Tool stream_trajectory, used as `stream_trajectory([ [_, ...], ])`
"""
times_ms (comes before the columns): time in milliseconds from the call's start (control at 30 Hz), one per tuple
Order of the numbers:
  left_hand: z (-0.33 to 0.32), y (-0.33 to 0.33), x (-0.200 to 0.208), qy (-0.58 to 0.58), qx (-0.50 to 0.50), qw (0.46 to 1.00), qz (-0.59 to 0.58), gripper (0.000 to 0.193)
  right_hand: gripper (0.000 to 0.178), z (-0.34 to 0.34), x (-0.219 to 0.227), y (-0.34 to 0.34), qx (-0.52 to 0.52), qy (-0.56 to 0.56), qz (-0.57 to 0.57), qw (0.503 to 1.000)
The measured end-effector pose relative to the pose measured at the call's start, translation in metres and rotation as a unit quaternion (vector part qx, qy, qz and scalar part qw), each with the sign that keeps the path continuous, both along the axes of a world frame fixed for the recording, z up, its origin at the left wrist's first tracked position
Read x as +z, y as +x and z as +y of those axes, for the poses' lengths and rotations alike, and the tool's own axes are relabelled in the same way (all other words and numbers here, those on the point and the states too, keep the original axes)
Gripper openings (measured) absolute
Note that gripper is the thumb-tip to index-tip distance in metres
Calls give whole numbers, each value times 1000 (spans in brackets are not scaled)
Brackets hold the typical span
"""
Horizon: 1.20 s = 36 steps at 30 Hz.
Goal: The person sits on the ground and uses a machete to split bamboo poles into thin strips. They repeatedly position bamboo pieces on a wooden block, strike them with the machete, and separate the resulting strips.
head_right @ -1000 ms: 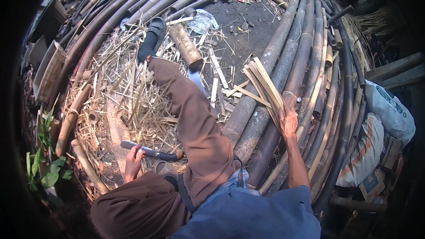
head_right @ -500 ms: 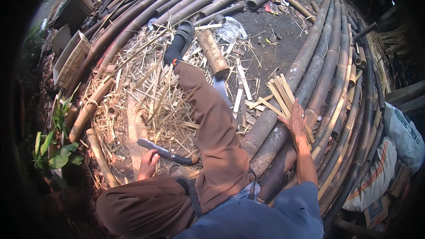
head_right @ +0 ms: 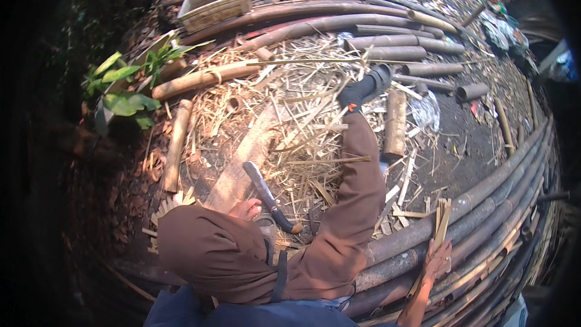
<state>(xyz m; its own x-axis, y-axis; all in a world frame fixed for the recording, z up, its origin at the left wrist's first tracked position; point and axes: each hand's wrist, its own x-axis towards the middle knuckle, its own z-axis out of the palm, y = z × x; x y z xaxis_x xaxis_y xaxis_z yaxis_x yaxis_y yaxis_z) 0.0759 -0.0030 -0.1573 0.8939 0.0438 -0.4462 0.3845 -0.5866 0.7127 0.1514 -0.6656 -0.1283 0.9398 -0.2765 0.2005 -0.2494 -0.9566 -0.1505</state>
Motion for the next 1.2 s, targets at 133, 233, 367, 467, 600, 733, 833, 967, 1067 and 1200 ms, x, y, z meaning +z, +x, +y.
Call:
stream_trajectory([
  [133, -12, -20, -3, -56, 120, 991, 31, 39, 50, 60, 37, 28, 30, 56, -7, 998],
  [233, -6, -61, 6, -78, 153, 984, -43, 35, 41, 100, 38, 49, 190, 16, -28, 981],
  [367, -15, -77, 9, -135, 164, 962, -169, 31, 32, 128, 37, 76, 271, 75, -52, 958],
  [467, -24, -70, 17, -168, 161, 944, -236, 29, 30, 170, 75, 72, 316, 63, -23, 946],
  [600, -34, -79, -25, -119, 154, 956, -218, 19, 42, 180, 93, 69, 256, 98, 121, 954],
  [733, -57, -84, -49, -79, 227, 917, -317, 13, 46, 83, 46, 94, 280, 168, 28, 945],
  [833, -56, -107, -44, -55, 242, 928, -279, 14, 46, 76, 59, 80, 223, 121, 55, 966],
  [967, -52, -129, -51, 32, 234, 929, -287, 17, 45, 74, 65, 65, 195, 111, 71, 972],
  [1067, -45, -132, -44, 25, 251, 935, -249, 18, 44, 52, 81, 62, 178, 118, 73, 974],
  [1200, -33, -144, -28, -22, 335, 917, -216, 21, 44, 70, 71, 90, 216, 206, 113, 948],
])
